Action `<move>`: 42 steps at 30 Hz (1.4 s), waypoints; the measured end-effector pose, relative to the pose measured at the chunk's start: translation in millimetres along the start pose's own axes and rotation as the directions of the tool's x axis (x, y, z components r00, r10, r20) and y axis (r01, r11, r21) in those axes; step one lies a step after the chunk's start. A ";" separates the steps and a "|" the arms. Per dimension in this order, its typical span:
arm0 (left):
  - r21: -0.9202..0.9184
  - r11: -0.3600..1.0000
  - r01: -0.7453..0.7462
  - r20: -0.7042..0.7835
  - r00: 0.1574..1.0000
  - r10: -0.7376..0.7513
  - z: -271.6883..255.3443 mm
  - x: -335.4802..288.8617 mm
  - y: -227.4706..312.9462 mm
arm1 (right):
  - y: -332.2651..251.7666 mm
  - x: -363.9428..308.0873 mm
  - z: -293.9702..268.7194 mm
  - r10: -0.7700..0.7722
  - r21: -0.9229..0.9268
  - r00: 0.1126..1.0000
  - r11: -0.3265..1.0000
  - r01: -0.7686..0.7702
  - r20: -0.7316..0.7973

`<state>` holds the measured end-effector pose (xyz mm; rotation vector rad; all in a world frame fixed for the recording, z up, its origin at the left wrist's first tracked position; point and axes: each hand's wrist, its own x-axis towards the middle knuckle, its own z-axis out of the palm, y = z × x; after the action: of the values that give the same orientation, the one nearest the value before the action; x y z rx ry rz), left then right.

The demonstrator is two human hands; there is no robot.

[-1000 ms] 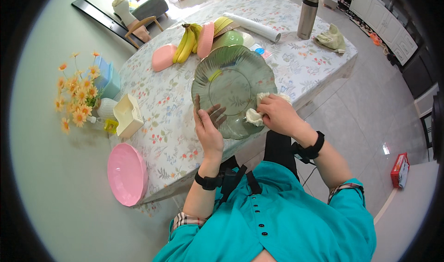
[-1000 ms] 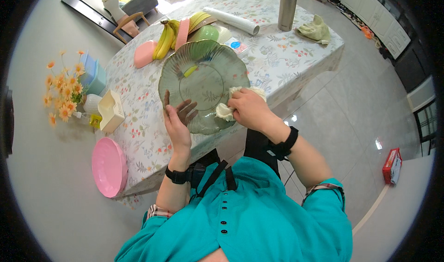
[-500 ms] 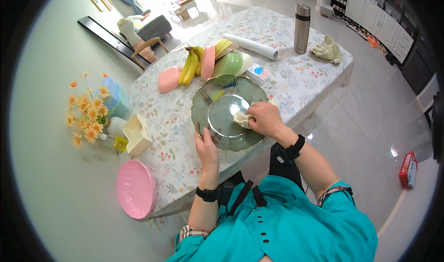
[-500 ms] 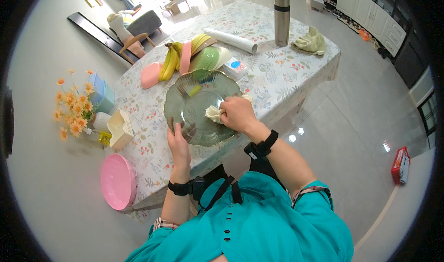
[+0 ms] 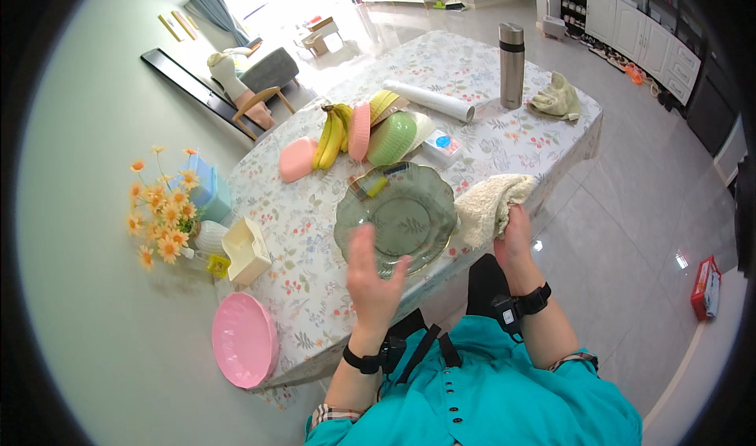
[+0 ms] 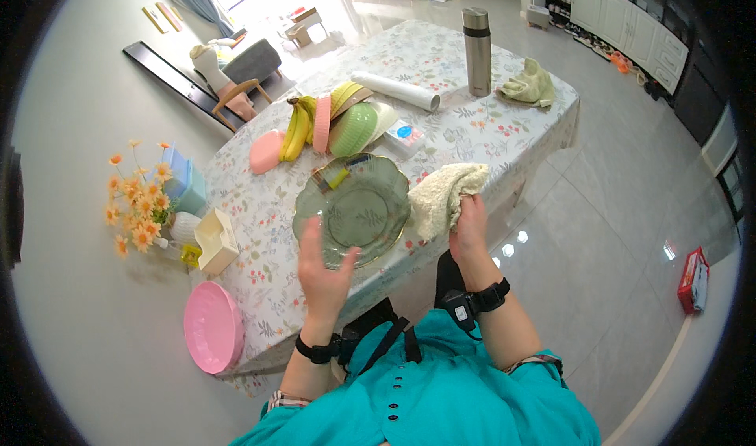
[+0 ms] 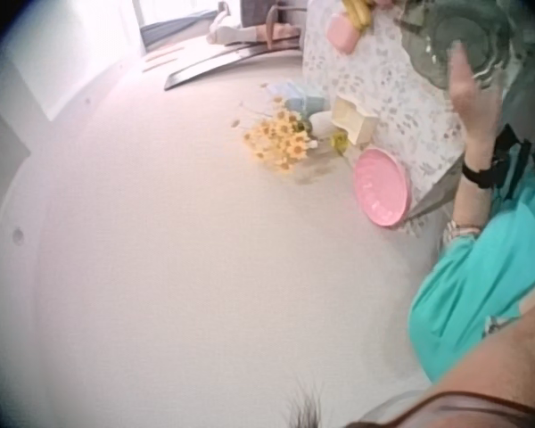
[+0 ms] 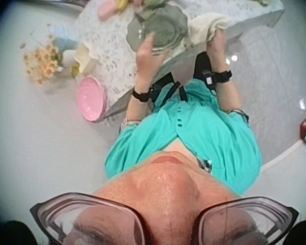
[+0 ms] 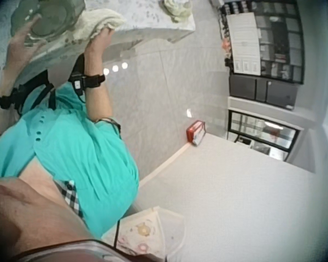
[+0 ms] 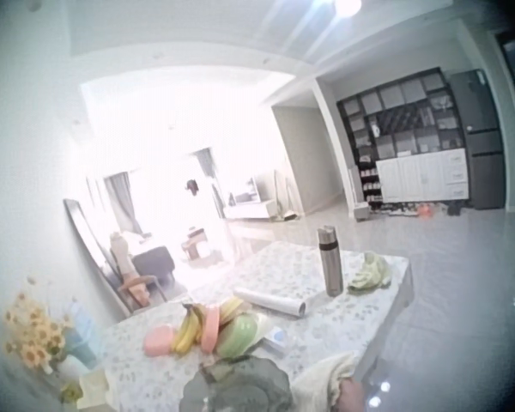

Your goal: The person wipes a small white plastic container, a glass plate, and a pink plastic bowl using a cloth.

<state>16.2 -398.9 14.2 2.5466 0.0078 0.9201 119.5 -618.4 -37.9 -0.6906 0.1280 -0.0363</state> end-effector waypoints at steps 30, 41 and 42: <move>-0.765 0.616 0.188 0.096 0.979 -0.181 -48.4 37.9 22.6 | -28.7 -62.3 152.5 -0.290 -0.356 0.319 -0.082 0.931 0.902; -0.806 0.479 0.347 0.132 0.895 -0.426 -50.3 34.7 11.3 | -17.5 -41.4 176.2 -0.349 -0.260 0.239 -0.012 0.966 0.906; -0.834 0.417 0.362 0.136 0.866 -0.481 -49.9 34.5 11.6 | -14.1 -47.3 170.3 -0.346 -0.252 0.232 -0.012 0.968 0.909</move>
<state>11.0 -384.6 74.1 1.4388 0.1955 0.6294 94.8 -517.9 106.1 -1.7379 -1.0865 -0.9113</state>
